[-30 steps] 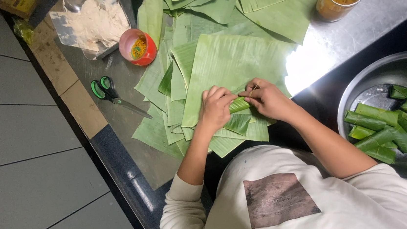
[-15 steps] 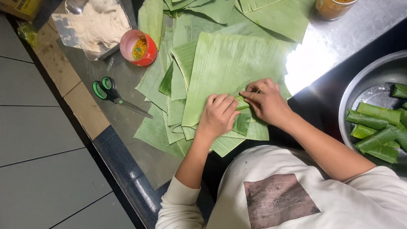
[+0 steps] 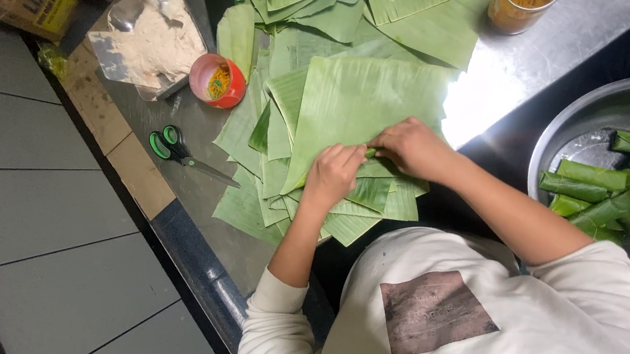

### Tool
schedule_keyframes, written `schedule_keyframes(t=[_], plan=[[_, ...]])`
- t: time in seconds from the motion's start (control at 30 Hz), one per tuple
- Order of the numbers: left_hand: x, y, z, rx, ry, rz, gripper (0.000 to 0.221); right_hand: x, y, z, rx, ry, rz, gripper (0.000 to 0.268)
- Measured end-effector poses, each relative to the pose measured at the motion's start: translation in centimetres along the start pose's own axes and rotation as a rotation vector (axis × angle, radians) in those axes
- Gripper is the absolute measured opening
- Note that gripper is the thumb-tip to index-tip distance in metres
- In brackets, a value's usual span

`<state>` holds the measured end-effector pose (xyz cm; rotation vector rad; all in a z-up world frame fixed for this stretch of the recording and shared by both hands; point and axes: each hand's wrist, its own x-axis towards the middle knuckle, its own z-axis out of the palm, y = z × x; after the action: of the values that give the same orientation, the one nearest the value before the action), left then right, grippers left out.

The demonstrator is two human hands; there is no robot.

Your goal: Wrapping small portions of food filling into banana leaves to create individual packets on a stainless steel preparation table.

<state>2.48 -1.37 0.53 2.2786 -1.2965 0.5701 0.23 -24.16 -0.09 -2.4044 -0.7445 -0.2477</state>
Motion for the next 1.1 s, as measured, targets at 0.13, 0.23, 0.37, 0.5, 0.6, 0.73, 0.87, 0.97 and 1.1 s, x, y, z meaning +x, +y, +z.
schedule_keyframes(t=[0.13,0.23,0.37,0.5,0.6,0.73,0.87,0.97,1.1], plan=[[0.6,-1.3,0.0,0.013,-0.019,-0.018,0.015,1.9,1.2,-0.7,0.17,-0.051,0.012,0.007],[1.1,-2.0,0.0,0.048,-0.055,-0.024,0.013,2.1,1.7,-0.2,0.174,-0.098,0.049,0.007],[0.9,-3.1,1.0,-0.003,-0.041,-0.027,0.013,2.2,1.4,-0.7,0.147,-0.108,0.069,0.009],[1.1,-3.6,1.0,-0.145,-0.035,-0.082,0.016,1.8,2.4,0.1,0.02,-0.098,0.09,0.017],[-0.1,-4.3,2.7,-0.099,-0.013,-0.094,0.016,1.5,2.7,0.4,0.066,-0.095,0.125,0.019],[-0.1,-4.4,2.3,-0.079,-0.025,-0.126,0.019,1.3,3.0,0.9,0.06,-0.072,0.124,0.02],[0.1,-4.3,1.8,-0.14,-0.008,-0.179,0.017,0.1,1.5,1.0,-0.151,0.046,0.124,0.018],[0.3,-4.3,1.6,-0.171,-0.002,-0.186,0.017,-2.6,-1.0,1.3,-0.093,0.219,0.216,0.013],[0.2,-4.5,1.8,-0.214,0.0,-0.212,0.015,-3.3,-4.1,-0.9,0.411,0.034,0.843,0.024]])
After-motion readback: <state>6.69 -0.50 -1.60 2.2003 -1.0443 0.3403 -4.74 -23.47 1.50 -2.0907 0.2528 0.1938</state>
